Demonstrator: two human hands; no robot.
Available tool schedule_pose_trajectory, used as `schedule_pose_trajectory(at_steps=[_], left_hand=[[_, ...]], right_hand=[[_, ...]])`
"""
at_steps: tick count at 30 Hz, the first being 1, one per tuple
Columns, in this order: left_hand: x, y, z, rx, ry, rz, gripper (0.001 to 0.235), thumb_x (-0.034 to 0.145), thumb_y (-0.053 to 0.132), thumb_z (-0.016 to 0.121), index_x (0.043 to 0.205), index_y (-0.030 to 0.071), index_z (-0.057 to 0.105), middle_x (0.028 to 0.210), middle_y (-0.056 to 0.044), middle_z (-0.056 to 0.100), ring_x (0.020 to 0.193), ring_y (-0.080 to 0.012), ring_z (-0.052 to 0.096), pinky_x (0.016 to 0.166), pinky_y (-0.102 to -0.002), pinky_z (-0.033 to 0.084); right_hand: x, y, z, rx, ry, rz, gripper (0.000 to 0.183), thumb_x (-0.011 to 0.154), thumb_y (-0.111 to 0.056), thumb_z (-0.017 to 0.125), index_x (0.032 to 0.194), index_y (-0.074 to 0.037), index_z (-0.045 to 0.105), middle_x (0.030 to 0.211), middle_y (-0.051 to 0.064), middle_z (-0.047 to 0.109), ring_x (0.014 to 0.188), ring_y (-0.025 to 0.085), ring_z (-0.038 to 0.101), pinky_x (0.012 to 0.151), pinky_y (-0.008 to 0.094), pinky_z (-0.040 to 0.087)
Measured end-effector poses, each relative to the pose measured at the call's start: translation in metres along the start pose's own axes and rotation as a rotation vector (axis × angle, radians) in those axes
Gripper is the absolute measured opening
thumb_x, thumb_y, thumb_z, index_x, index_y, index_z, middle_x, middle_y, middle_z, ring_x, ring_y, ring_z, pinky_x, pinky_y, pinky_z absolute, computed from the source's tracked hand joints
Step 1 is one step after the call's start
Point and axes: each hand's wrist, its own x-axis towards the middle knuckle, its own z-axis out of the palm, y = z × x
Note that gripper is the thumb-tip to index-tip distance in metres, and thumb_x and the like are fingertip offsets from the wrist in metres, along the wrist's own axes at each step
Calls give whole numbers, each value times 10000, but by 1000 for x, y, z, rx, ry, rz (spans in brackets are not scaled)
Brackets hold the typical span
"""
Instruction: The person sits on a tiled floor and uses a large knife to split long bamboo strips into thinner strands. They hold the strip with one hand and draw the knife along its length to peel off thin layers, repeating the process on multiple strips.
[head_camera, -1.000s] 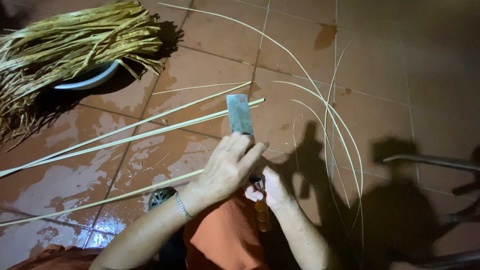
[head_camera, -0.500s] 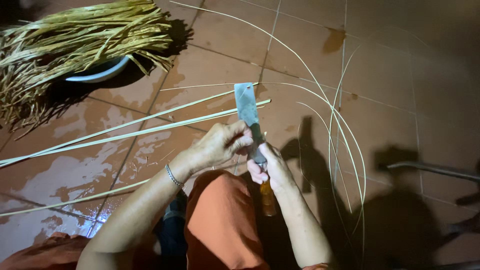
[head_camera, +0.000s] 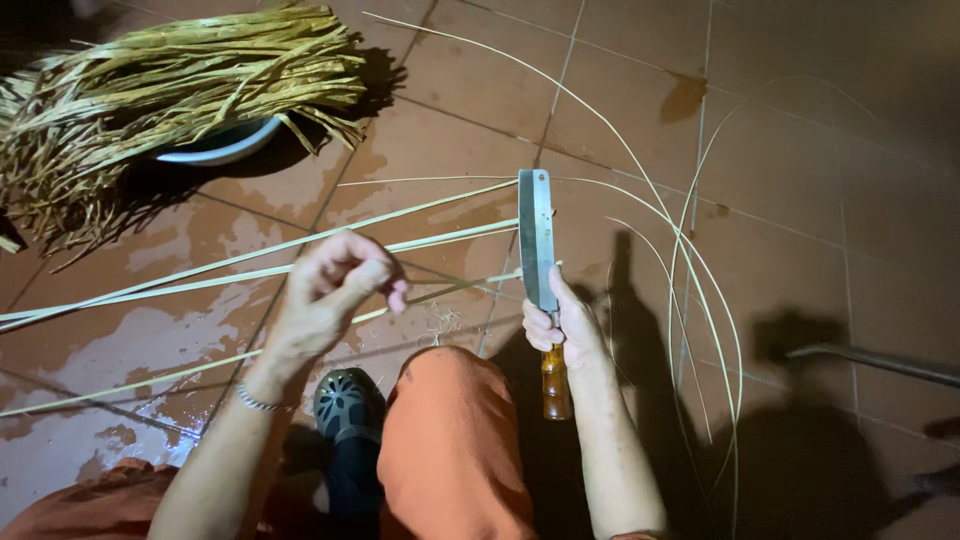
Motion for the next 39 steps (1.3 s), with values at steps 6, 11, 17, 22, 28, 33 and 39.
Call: schedule_pose_trajectory(at_steps=[6, 11, 17, 22, 28, 33, 39], left_hand=[[-22, 43, -16, -138, 188, 242, 103, 1128, 74, 626, 1082, -13, 597, 991, -199, 713, 817, -225, 696, 831, -391, 605], [-5, 17, -18, 53, 114, 77, 549, 977, 196, 678, 1427, 78, 388, 1416, -195, 534, 1119, -279, 676, 931, -414, 597], [-16, -36, 2, 725, -69, -106, 559, 951, 241, 731, 1410, 59, 468, 1214, -203, 691, 1054, -262, 700, 877, -355, 560], [-23, -58, 22, 884, 206, -5, 183, 928, 182, 769, 1028, 61, 675, 892, -148, 728, 723, -231, 690, 645, -340, 560], [1, -47, 19, 820, 199, 131, 117, 957, 137, 710, 1010, 35, 696, 867, -130, 732, 651, -173, 676, 564, -299, 536], [21, -49, 38, 733, 92, 18, 153, 955, 188, 723, 998, 44, 754, 751, -96, 724, 625, -119, 636, 581, -289, 526], [33, -72, 55, 557, 19, -187, 196, 965, 219, 709, 986, 25, 724, 680, 12, 615, 625, -49, 499, 554, -254, 463]], right_hand=[[4, -2, -2, 65, -51, -53, 509, 1080, -545, 369, 1253, -122, 594, 555, -25, 392, 365, 63, 297, 350, 238, 270], [-15, -8, 15, 109, -157, -164, 518, 1105, -530, 348, 1287, -106, 583, 565, -28, 379, 368, 60, 290, 352, 251, 262], [-20, -27, 38, 130, -169, -283, 546, 1120, -528, 335, 1354, -91, 563, 583, -32, 369, 383, 77, 282, 380, 273, 266], [-29, -29, 46, 110, -83, -450, 644, 1078, -603, 329, 1452, -112, 510, 584, -6, 415, 388, 87, 303, 384, 269, 268], [-55, -38, 36, 40, 214, -800, 700, 1025, -673, 307, 1464, -158, 486, 590, 3, 474, 407, 90, 373, 408, 261, 317], [-60, -32, 26, -119, 439, -709, 449, 1068, -442, 463, 1356, -99, 497, 630, 32, 493, 453, 107, 413, 445, 281, 362], [-58, -15, 35, -340, 197, -453, 335, 1068, -211, 564, 1251, 68, 599, 758, 129, 625, 522, 138, 510, 463, 278, 408]])
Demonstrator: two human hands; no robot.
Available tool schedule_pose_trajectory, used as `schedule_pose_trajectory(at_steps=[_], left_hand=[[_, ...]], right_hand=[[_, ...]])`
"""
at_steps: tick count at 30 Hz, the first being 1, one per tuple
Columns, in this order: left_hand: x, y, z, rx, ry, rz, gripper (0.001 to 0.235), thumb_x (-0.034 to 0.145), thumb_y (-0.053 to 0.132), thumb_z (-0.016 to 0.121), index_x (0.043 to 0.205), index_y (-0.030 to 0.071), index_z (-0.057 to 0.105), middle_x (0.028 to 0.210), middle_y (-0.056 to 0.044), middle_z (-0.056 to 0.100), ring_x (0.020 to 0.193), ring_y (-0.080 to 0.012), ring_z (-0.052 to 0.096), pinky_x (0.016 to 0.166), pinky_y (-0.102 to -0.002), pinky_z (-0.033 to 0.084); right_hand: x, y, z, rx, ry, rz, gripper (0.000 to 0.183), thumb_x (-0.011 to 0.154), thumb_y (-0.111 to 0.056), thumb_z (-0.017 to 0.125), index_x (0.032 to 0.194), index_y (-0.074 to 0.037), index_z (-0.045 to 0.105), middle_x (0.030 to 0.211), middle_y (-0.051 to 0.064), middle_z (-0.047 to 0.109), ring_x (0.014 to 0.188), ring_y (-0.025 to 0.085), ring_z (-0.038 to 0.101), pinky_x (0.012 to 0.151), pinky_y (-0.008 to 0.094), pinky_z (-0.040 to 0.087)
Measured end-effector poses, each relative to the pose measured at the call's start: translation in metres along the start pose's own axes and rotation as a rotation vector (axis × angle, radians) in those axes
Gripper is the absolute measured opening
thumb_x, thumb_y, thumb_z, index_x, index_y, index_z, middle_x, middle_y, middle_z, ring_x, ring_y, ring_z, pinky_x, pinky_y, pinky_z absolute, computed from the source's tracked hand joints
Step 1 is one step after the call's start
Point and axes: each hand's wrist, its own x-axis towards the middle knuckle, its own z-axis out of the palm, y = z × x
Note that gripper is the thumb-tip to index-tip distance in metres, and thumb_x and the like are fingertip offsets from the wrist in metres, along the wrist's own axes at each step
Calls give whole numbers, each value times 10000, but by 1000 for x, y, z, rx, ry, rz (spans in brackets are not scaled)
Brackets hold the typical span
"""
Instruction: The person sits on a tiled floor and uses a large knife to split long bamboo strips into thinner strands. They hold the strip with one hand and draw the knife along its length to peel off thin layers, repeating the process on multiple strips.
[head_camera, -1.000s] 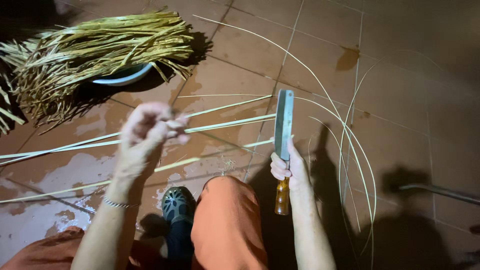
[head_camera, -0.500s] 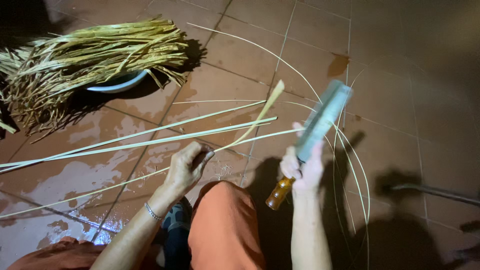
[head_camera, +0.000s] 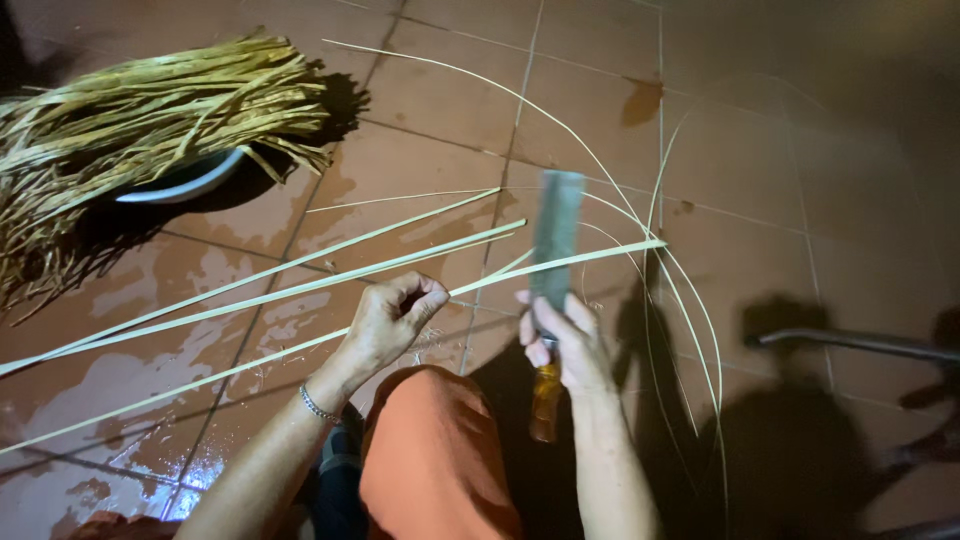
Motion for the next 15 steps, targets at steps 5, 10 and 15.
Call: schedule_pose_trajectory(at_steps=[5, 10, 15], left_hand=[[1, -7, 15, -27, -63, -44, 179, 969, 210, 708, 989, 34, 740, 696, 14, 606, 632, -50, 488, 557, -263, 449], [2, -13, 17, -3, -95, -53, 160, 950, 192, 717, 977, 36, 743, 731, -3, 688, 674, -59, 565, 613, -270, 518], [2, -17, 17, 38, -124, -37, 149, 930, 179, 720, 941, 32, 740, 874, -7, 778, 751, -69, 673, 680, -288, 573]], right_hand=[[8, -1, 17, 74, -153, 101, 304, 1024, -176, 498, 1242, 20, 579, 712, 167, 670, 451, 132, 524, 428, 260, 429], [7, -2, 26, 1, -196, 121, 298, 1042, -178, 486, 1264, 2, 569, 745, 164, 674, 443, 127, 528, 421, 250, 432], [5, -2, 31, -65, -231, 103, 295, 1068, -158, 497, 1304, 7, 559, 780, 155, 676, 450, 106, 524, 413, 226, 414]])
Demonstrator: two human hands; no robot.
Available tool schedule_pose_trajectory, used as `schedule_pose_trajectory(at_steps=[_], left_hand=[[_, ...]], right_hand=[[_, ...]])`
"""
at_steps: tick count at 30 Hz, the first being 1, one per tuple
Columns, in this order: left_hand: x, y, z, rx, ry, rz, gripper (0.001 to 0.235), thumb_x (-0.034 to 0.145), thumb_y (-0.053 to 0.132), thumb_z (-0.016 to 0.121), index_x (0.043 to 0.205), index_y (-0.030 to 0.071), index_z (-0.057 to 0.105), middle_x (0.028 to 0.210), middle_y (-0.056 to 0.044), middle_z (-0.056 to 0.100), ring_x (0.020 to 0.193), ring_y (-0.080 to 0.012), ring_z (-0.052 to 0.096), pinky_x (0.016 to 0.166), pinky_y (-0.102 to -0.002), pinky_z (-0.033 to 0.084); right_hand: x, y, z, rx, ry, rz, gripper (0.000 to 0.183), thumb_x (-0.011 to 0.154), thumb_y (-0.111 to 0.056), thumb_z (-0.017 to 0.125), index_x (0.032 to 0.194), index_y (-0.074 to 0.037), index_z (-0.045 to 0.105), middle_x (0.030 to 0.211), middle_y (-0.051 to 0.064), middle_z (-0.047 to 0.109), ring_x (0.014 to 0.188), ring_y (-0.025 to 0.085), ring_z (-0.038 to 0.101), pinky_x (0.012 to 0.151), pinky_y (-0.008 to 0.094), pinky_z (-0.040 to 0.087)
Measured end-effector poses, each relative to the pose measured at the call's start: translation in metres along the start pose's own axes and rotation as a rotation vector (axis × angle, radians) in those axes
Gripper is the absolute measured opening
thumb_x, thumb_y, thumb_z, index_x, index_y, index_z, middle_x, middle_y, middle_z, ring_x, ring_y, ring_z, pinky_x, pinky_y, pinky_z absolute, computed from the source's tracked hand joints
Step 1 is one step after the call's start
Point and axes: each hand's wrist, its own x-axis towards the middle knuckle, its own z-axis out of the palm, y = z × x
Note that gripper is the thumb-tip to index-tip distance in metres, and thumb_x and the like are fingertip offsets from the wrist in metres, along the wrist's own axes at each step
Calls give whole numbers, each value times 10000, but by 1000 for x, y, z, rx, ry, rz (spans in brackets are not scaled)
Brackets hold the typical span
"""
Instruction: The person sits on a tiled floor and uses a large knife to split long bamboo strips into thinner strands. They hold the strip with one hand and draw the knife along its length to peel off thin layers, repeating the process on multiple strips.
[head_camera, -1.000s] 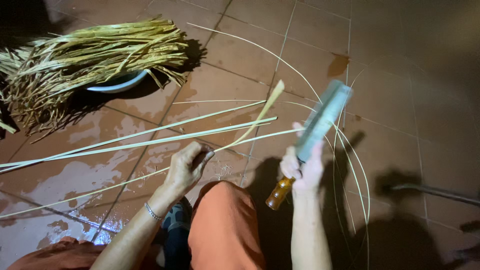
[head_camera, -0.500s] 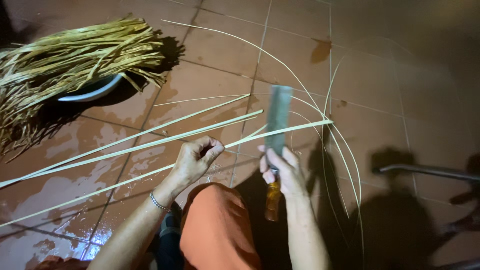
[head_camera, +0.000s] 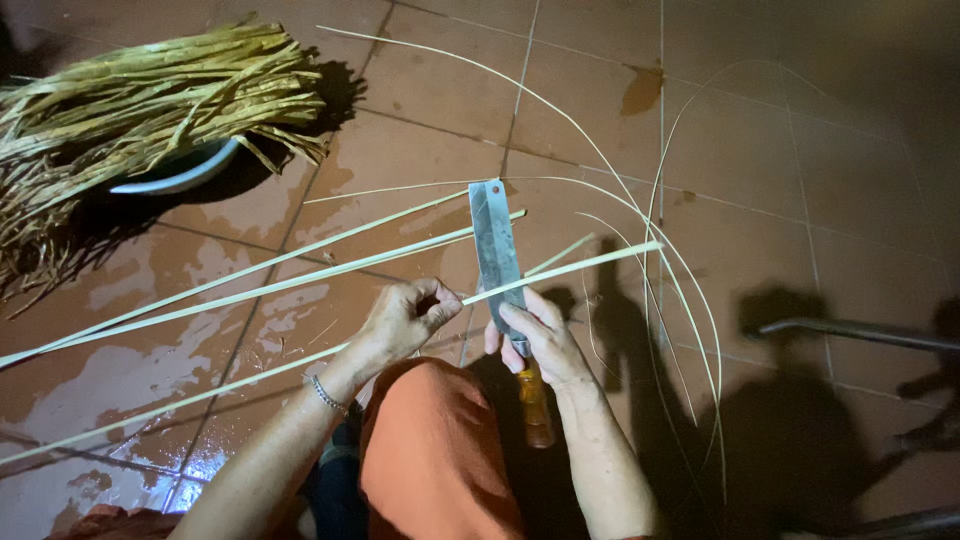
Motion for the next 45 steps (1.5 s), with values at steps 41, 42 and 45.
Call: schedule_pose_trajectory(at_steps=[41, 42, 45], left_hand=[[11, 17, -24, -513, 20, 202, 189, 1064, 184, 568, 1024, 13, 638, 923, -82, 740, 810, -141, 698, 739, -302, 602], [7, 16, -29, -584, 55, 204, 181, 1057, 183, 565, 1034, 14, 624, 941, -90, 738, 829, -153, 709, 747, -310, 607], [-12, 20, -65, -629, 164, 348, 169, 1105, 164, 556, 1059, 12, 614, 993, -135, 724, 881, -190, 701, 800, -342, 600]], right_hand=[[60, 53, -23, -123, 311, -11, 133, 990, -63, 566, 1096, -13, 628, 708, 117, 672, 396, 74, 436, 368, 231, 353], [63, 55, -25, -116, 326, -20, 141, 984, -67, 565, 1102, -17, 623, 708, 113, 668, 396, 74, 435, 365, 233, 357], [64, 56, -39, 0, 362, 99, 193, 975, -116, 582, 1150, -55, 635, 682, 99, 641, 386, 75, 438, 359, 231, 351]])
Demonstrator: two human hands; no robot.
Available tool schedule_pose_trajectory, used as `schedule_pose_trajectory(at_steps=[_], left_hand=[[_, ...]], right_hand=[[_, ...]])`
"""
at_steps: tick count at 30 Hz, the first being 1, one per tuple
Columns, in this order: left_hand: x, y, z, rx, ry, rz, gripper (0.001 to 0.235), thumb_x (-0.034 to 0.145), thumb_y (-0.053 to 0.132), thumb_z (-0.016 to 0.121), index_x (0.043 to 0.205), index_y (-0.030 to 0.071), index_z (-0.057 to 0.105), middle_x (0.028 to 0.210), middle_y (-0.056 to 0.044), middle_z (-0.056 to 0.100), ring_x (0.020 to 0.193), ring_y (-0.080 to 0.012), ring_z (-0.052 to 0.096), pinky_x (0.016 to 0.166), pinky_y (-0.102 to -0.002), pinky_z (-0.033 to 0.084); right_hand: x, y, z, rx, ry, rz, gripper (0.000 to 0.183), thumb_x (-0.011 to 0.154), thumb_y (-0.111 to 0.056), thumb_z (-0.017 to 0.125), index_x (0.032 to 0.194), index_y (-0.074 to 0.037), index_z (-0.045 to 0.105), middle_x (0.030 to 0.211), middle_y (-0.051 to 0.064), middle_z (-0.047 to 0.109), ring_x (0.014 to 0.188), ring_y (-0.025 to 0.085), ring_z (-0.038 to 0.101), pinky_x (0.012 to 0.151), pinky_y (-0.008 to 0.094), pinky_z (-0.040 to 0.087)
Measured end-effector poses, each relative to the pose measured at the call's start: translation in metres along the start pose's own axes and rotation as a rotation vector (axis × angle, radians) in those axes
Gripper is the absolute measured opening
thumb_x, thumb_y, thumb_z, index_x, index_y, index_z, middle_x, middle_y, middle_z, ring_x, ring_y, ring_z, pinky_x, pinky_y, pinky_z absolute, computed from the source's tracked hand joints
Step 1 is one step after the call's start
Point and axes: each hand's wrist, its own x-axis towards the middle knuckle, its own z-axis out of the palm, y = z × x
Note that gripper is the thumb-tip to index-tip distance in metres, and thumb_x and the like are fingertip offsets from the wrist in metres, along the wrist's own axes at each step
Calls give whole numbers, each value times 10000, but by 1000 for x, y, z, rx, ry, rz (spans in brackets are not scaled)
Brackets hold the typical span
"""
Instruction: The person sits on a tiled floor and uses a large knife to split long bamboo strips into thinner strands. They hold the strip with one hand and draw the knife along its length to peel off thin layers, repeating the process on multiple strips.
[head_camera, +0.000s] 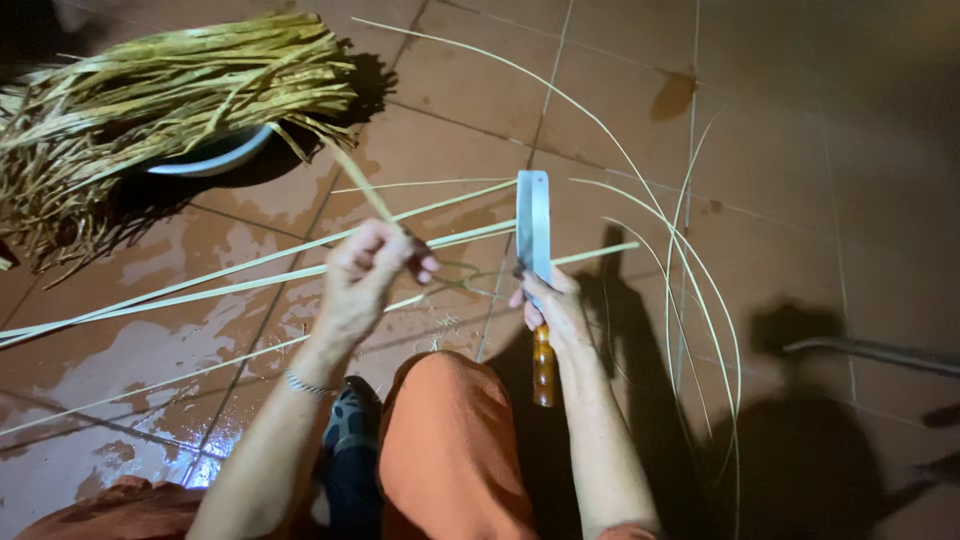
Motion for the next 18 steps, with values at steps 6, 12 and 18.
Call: schedule_pose_trajectory(at_steps=[6, 12, 18], left_hand=[[-12, 60, -52, -26, 224, 171, 119, 1139, 142, 566, 1073, 42, 568, 994, -110, 666, 891, -226, 680, 786, -368, 572], [-30, 102, -136, -106, 436, 275, 252, 1261, 149, 557, 1041, 29, 527, 887, -114, 588, 766, -200, 583, 688, -314, 492], [-44, 139, -191, -72, 534, 350, 238, 1284, 145, 476, 1092, 3, 487, 900, -123, 535, 774, -188, 529, 656, -278, 415]], right_hand=[[6, 12, -35, 9, 9, 53, 173, 978, -141, 652, 1087, -8, 646, 696, 110, 652, 400, 93, 450, 371, 247, 364], [18, 20, -69, -20, 133, 52, 157, 953, -134, 664, 1083, -46, 649, 707, 102, 652, 398, 88, 430, 366, 253, 341], [27, 19, -96, -80, 191, 52, 173, 979, -149, 641, 1110, -37, 634, 749, 103, 666, 426, 84, 422, 389, 259, 325]])
